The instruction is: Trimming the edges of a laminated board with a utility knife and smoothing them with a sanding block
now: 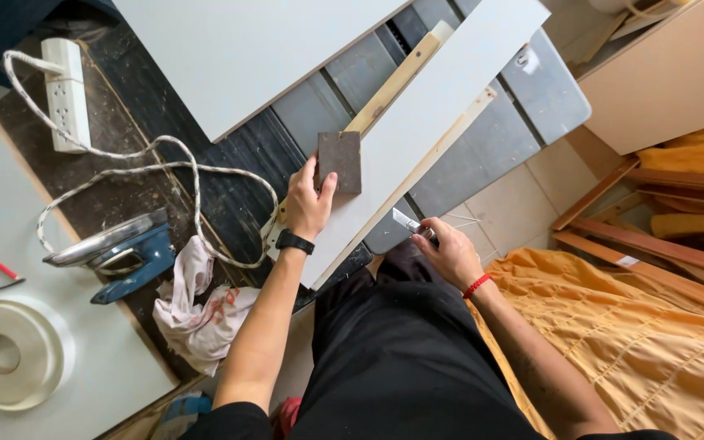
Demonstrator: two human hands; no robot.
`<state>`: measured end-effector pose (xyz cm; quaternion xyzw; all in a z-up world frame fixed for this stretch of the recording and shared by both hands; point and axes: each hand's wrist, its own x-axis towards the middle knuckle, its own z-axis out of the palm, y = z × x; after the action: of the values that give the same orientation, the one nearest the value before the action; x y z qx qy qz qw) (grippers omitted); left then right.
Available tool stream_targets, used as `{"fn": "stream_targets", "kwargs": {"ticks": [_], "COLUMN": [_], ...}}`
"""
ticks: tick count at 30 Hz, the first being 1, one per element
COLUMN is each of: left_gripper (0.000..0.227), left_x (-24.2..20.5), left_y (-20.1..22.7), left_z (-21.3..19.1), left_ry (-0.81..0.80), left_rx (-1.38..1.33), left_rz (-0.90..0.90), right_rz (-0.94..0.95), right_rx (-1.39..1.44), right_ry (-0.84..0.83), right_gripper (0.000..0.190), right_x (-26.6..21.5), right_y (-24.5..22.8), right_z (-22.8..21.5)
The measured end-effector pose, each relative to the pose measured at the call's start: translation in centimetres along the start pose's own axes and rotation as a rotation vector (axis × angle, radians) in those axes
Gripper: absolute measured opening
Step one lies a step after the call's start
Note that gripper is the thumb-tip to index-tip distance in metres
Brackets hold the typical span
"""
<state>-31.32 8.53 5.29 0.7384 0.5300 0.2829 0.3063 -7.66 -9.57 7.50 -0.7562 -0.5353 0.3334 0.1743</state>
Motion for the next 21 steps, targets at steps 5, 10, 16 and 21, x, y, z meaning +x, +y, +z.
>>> {"fn": "stream_targets", "kwargs": {"ticks": [5, 10, 16, 21], "left_gripper": [0.056, 0.050, 0.051, 0.056], "left_x": [-0.3, -1.8, -3.9, -5.1], "left_y": [0.6, -0.3, -1.6, -2.6], "left_z": [-1.7, -4.4, -6.4, -6.3], "left_ry": [-0.011, -0.014, -0.091, -0.143], "left_rx": [-0.029, -0.055, -0.040, -0.008], "left_rz": [0.012, 0.050, 0.069, 0.118], "right_rz": [-0.100, -0.235, -0.295, -0.307], "right_rx": [-0.079, -0.181, -0.187, -0.228], "right_ry": [-0.003, 0.032, 0.054, 0.092], "right_gripper": [0.030, 0.028, 0.028, 0.028], "right_x": [-0.1, -1.0, -2.4, -3.7], "right_y": [-1.9, -5.3, -7.4, -8.1], "right_z": [1.0, 2.8, 6.6, 9.3]}}
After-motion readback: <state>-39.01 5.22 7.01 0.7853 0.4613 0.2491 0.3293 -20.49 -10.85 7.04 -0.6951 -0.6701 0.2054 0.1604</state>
